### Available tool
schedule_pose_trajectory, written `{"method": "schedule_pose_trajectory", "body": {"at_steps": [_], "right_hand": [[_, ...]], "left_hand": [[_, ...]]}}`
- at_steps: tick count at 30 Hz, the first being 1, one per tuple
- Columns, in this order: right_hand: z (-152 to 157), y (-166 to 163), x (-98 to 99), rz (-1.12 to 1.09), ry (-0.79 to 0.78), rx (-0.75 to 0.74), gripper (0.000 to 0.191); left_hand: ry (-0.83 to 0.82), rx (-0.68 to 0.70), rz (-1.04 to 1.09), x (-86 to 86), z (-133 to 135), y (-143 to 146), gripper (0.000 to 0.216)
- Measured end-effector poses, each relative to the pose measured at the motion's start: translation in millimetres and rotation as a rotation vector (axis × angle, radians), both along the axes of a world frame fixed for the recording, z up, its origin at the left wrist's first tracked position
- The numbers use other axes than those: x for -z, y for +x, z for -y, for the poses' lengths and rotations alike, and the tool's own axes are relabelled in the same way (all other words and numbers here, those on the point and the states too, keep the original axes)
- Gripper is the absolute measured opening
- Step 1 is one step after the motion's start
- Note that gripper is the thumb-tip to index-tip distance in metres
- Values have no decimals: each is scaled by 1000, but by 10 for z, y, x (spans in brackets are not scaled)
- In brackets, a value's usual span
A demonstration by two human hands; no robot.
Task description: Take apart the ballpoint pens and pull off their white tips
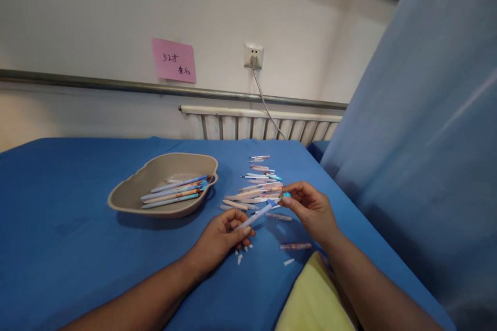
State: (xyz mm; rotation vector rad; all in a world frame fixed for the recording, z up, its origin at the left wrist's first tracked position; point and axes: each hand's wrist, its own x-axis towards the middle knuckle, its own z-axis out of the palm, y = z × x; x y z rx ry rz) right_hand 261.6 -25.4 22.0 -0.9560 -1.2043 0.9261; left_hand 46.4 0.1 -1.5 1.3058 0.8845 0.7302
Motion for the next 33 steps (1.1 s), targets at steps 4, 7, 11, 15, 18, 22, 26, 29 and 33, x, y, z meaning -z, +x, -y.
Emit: {"method": "schedule_pose_trajectory", "body": {"at_steps": [4,7,11,15,18,22,26,29,33], "right_hand": [[-5,-6,-28,-49,-13,-8,23],[-4,-14,-38,-59,-16,-7,24],[9,-25,-51,-58,-15,-10,24],[19,-39,-68,-58,-10,-11,24],[13,-43,-58,-52,-14,-12,23],[-1,-46,-22,-54,-29,-31,22],[10,-65,-3,-59,-32,-79,20],[39,-87,-14,-34,-16,-143,17],[79,-113,-48,-16,2,-162,14]], "left_hand": [[-4,17,-18,-1,0,-11,32],[-15,39,-18,2,-4,-22,33],[-7,62,-10,-6,-5,-26,31],[4,79,-16,-11,-5,-27,28],[29,103,-24,-9,-2,-37,26],[138,129,-78,-67,37,-52,35],[351,141,-190,-223,118,-43,34],[457,169,-227,-319,169,-21,32],[497,195,-288,-328,187,-13,31]]}}
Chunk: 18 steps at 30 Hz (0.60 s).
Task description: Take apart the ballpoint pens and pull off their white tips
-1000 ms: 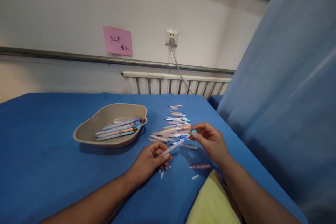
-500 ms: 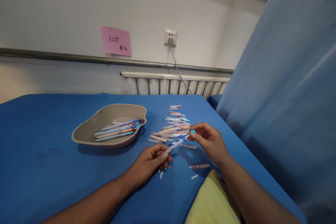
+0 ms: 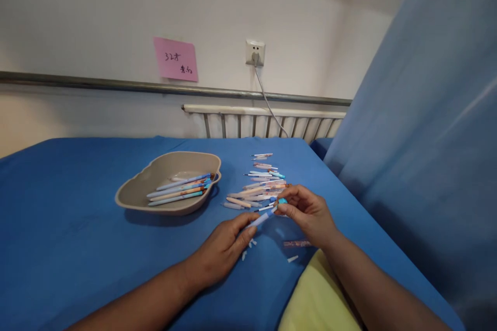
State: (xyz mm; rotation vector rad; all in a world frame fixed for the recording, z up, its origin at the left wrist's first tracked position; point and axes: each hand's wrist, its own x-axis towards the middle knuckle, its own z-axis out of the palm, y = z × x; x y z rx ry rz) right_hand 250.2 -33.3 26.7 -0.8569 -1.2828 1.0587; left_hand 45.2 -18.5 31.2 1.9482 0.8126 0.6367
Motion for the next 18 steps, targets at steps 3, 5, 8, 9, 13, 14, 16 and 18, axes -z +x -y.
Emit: {"method": "schedule_pose_trajectory", "body": {"at_steps": [3,5,8,9,13,14,16,18], "right_hand": [[22,-18,-12,-24,14,5,16],[37,-28,-11,-9,32,4,17],[61,-40,-4,96,70,32,15],[68,-42,-2,132,84,45,14],[80,-27,-9,185,124,76,12],[79,-13,-15,181,123,73,13],[77,27,-32,169,104,45,13],[75,73,-50,155,83,18,12]], "left_hand": [[38,0,-32,32,-5,-18,30],[51,15,-52,43,-6,-32,31],[38,40,-90,40,-2,-43,30],[31,43,-97,38,1,-44,29],[21,37,-92,40,4,-43,26],[19,37,-90,43,2,-43,25],[15,35,-90,49,-1,-42,24],[13,32,-86,53,-4,-39,24]]}}
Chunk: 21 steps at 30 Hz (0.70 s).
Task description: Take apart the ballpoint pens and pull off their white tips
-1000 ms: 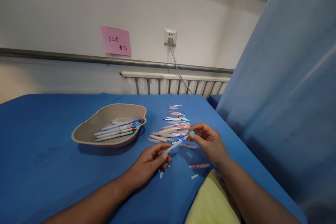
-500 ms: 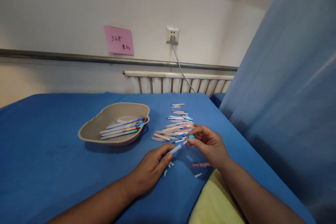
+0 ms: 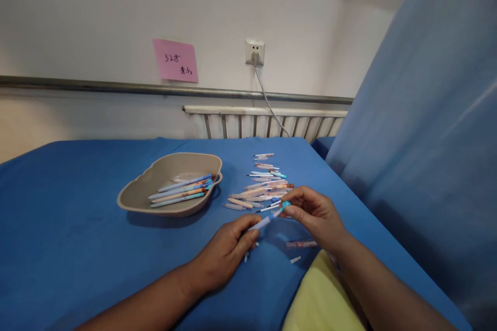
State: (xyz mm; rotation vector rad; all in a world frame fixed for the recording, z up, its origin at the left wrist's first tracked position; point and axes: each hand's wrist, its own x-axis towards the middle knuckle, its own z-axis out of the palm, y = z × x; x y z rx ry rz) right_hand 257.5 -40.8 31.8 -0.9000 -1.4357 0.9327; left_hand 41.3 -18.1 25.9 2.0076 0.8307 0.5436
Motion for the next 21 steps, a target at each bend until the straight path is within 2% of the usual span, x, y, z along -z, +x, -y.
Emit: {"method": "schedule_pose_trajectory", "body": {"at_steps": [8,14,21], "right_hand": [[-7,-4,32,26,31,19,9],[-9,-3,8,-31,-14,28,11],[-14,25,-34,-29,-20,22,12]], "left_hand": [[-3,-6,24,-1,11,22,25],[-20,-3,46,27,-15,7,25],[133,-28,60,9,-4,-34,18]]}}
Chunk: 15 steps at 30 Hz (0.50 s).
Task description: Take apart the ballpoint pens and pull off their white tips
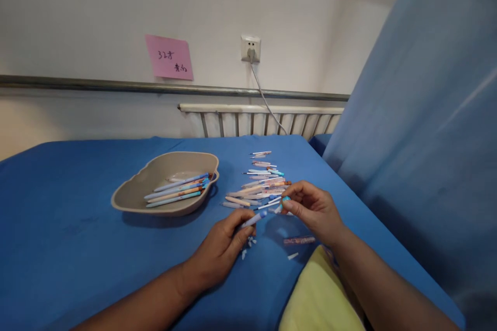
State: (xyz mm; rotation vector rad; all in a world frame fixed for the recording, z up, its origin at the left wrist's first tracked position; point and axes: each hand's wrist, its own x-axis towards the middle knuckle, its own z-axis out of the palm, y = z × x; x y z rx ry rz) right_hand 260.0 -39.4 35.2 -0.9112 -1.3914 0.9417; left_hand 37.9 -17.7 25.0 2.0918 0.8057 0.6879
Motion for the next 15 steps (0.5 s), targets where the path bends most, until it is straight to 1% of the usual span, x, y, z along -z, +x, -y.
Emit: {"method": "schedule_pose_trajectory", "body": {"at_steps": [5,9,15], "right_hand": [[60,-69,-21,8,28,-39,12],[104,-108,-40,5,40,-47,13],[149,-133,-55,39,70,-56,15]], "left_hand": [[147,20,8,31,55,-45,11],[228,67,23,45,90,-53,13],[274,92,-2,5,100,-58,15]]}}
